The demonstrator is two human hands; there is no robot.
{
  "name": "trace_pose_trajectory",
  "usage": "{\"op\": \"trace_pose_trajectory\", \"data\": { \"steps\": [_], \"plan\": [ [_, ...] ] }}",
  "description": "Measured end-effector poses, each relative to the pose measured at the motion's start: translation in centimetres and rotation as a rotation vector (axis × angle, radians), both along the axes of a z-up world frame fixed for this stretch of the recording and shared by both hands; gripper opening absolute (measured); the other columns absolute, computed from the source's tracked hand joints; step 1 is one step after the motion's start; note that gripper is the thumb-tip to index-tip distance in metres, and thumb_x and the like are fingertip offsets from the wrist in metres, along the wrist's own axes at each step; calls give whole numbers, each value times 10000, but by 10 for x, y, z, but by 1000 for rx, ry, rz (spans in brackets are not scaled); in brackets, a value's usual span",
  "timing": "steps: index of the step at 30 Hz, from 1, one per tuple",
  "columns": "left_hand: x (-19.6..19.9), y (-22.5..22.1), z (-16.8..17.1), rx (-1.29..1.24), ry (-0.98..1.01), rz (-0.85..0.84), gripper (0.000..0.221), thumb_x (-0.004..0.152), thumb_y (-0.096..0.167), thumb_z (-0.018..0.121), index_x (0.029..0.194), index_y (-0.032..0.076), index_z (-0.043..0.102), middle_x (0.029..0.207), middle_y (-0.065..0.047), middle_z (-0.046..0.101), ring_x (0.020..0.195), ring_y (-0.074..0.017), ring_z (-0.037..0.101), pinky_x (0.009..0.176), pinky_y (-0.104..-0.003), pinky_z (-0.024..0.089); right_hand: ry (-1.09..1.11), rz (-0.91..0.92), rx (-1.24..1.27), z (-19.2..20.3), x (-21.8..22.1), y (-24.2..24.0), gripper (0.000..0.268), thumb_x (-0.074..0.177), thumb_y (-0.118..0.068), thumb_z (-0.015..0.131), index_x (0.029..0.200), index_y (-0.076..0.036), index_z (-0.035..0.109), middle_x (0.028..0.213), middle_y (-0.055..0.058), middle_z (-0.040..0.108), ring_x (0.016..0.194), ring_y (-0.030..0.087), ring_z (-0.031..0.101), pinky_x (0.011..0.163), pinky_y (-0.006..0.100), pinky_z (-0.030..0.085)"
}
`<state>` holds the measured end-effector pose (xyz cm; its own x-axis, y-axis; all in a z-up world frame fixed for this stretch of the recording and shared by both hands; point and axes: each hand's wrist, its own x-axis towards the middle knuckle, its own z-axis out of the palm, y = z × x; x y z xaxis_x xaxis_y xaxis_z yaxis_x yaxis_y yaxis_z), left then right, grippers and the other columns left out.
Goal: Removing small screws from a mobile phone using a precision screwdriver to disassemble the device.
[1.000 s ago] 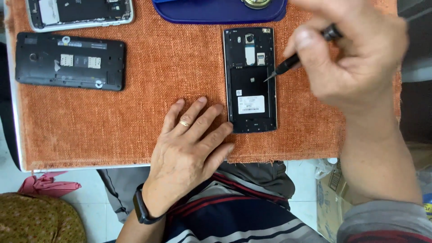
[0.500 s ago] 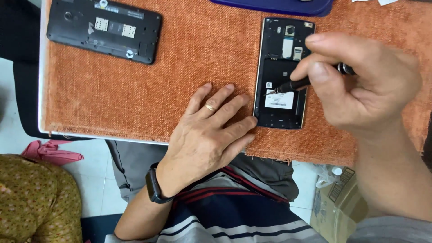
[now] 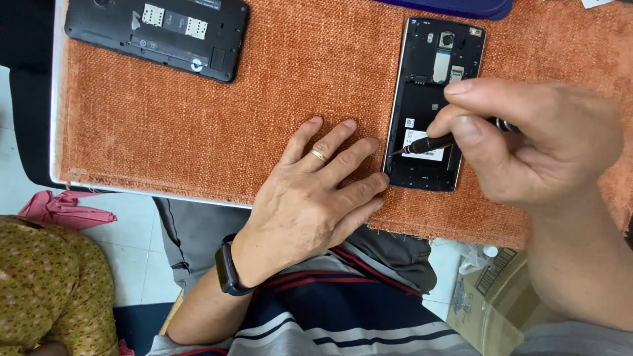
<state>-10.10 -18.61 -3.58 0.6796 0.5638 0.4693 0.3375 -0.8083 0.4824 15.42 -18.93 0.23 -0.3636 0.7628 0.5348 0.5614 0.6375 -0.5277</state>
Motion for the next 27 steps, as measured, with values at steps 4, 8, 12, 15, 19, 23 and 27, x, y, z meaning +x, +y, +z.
{"op": "trace_pose_trajectory", "data": {
  "steps": [4, 8, 12, 15, 19, 23, 27],
  "plan": [
    [0, 0, 0, -1, 2, -3, 199, 1015, 262, 761, 1128, 99, 777, 1280, -160, 652, 1279, -410, 602, 1138, -597, 392, -43, -20, 2, 0, 1, -2, 188, 1088, 52, 609, 1139, 220, 674, 904, 223, 764, 802, 302, 760, 656, 333, 541],
    [0, 0, 0, 6, 5, -2, 193, 1014, 259, 764, 1128, 103, 774, 1277, -158, 649, 1276, -410, 603, 1133, -596, 397, -47, -21, -2, 2, -1, -3, 183, 1081, 56, 617, 1124, 219, 688, 894, 223, 761, 799, 297, 759, 661, 335, 550],
    [0, -1, -1, -7, 5, -5, 197, 1015, 266, 754, 1128, 109, 785, 1289, -158, 657, 1292, -412, 594, 1150, -602, 385, -54, -32, 21, 3, -1, -3, 172, 1087, 57, 621, 1134, 208, 689, 886, 212, 764, 791, 291, 759, 645, 334, 534],
    [0, -1, -2, 6, 8, -2, 193, 1009, 268, 768, 1125, 115, 786, 1300, -149, 654, 1288, -407, 602, 1148, -609, 396, -42, -27, 1, 4, -2, -2, 152, 1074, 61, 646, 1126, 196, 692, 884, 211, 764, 786, 271, 765, 618, 299, 529],
    [0, -1, -3, 6, 13, 4, 194, 1007, 274, 772, 1114, 114, 796, 1299, -153, 665, 1294, -410, 603, 1156, -595, 384, -27, 13, 8, 4, -3, 0, 125, 1062, 78, 643, 1112, 187, 678, 881, 217, 760, 788, 278, 771, 617, 297, 548],
    [0, -1, -2, 7, 11, 1, 191, 1007, 270, 774, 1114, 112, 794, 1298, -153, 658, 1291, -413, 602, 1148, -594, 389, -46, -8, -1, 4, -2, -2, 113, 1074, 74, 648, 1127, 164, 691, 873, 186, 764, 775, 256, 762, 614, 299, 533],
    [0, 0, -2, -1, 17, -8, 199, 1015, 275, 753, 1126, 113, 788, 1295, -156, 661, 1297, -415, 595, 1152, -596, 380, -16, 8, -5, 4, -3, -1, 102, 1061, 94, 637, 1100, 178, 679, 853, 217, 746, 787, 289, 775, 614, 308, 547]
  ]
}}
